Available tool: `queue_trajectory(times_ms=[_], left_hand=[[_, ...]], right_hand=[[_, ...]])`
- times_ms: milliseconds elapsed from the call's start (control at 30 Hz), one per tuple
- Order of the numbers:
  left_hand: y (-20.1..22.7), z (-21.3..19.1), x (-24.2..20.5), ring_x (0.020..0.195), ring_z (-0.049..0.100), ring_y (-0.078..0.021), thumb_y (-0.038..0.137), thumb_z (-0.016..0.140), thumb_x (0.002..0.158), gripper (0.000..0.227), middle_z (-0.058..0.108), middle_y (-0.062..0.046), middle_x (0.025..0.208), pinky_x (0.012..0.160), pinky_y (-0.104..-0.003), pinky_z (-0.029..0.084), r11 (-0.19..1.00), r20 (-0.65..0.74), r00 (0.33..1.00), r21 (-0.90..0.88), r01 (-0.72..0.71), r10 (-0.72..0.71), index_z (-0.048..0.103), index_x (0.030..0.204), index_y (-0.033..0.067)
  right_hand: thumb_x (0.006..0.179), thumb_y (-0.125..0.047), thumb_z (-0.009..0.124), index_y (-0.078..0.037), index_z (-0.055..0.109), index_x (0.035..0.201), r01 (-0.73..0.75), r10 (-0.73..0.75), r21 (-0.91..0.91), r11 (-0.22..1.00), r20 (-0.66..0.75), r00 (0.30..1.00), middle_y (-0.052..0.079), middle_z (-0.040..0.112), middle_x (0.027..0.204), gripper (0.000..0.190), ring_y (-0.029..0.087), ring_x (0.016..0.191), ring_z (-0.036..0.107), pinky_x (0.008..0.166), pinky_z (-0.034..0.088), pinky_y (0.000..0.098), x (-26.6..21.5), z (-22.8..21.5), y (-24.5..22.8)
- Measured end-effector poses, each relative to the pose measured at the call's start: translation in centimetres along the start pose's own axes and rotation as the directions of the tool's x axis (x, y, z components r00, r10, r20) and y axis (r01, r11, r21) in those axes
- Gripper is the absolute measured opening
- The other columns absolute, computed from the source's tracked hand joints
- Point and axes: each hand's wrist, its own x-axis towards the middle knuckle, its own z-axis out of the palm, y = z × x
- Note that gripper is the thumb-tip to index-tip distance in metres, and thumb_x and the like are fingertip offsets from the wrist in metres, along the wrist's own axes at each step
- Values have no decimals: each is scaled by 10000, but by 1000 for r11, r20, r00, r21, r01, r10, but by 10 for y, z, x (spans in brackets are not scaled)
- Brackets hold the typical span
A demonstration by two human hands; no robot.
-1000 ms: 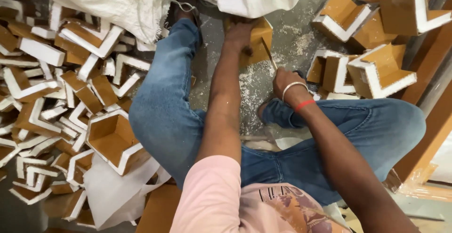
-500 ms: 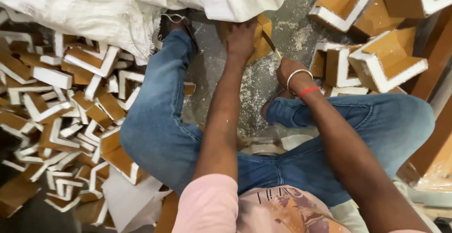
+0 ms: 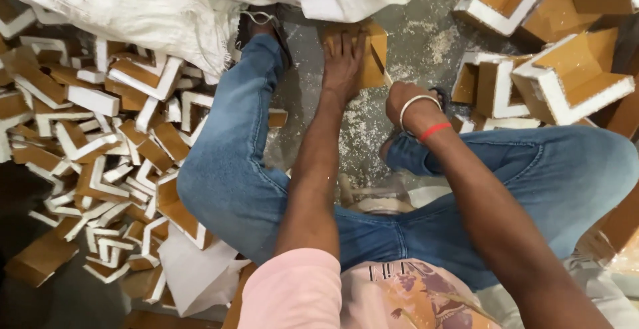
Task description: Trimming or cutting foam-lined cardboard corner protectors using a saw blade.
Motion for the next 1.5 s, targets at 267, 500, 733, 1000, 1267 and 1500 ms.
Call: queue_trajectory(times_ms=[267, 500, 733, 1000, 1267, 1500], left_hand=[[-21, -30, 7, 1422, 265, -454, 427, 1021, 456, 1421, 318, -224, 1489, 1144, -589, 340, 958, 96, 992, -264, 108, -85, 183, 1525, 10], [-9, -20, 5, 1431, 279, -442, 441, 1022, 473, 1387, 322, -185, 1496, 1127, -589, 406, 916, 137, 980, -356, 185, -145, 212, 1526, 43], [-8, -18, 8, 1398, 241, -475, 481, 1021, 444, 1419, 293, -216, 1468, 1075, -613, 389, 937, 127, 983, -308, 164, -131, 185, 1502, 40], [-6, -12, 2, 1372, 343, -387, 391, 1030, 389, 1378, 377, -128, 1423, 1049, -532, 470, 912, 63, 978, -354, 207, -197, 272, 1504, 105], [-5, -12, 5, 1350, 328, -408, 403, 1035, 385, 1418, 364, -160, 1395, 1052, -565, 442, 931, 39, 985, -321, 171, -167, 240, 1510, 66], [-12, -22, 3, 1369, 322, -402, 335, 1036, 370, 1465, 360, -116, 1421, 1048, -558, 448, 901, 54, 984, -395, 179, -171, 207, 1558, 111]], right_hand=[[970, -163, 496, 81, 635, 1135, -38, 42, 48, 998, -75, 996, 357, 697, 1064, 326, 515, 1033, 687, 913, 531, 564, 7, -1, -26], [964, -143, 488, 97, 609, 1154, -30, 29, -1, 1000, -88, 996, 360, 711, 1008, 329, 496, 981, 711, 880, 549, 548, 11, 7, -19], [986, -148, 490, 76, 625, 1165, -37, 34, -83, 996, -42, 999, 349, 708, 1050, 317, 496, 997, 711, 865, 560, 549, 24, -21, -25], [983, -163, 524, 81, 594, 1188, -21, 20, -50, 999, -16, 1000, 369, 673, 1110, 326, 513, 1060, 676, 896, 535, 555, 27, 6, -15], [952, -150, 514, 51, 594, 1185, -125, 125, -33, 992, -5, 992, 344, 662, 1157, 318, 514, 1100, 653, 934, 510, 575, 45, 11, -8], [998, -125, 466, 56, 572, 1189, -81, 81, 11, 997, -5, 997, 367, 666, 1151, 283, 516, 1100, 658, 957, 501, 573, 14, 45, 10]])
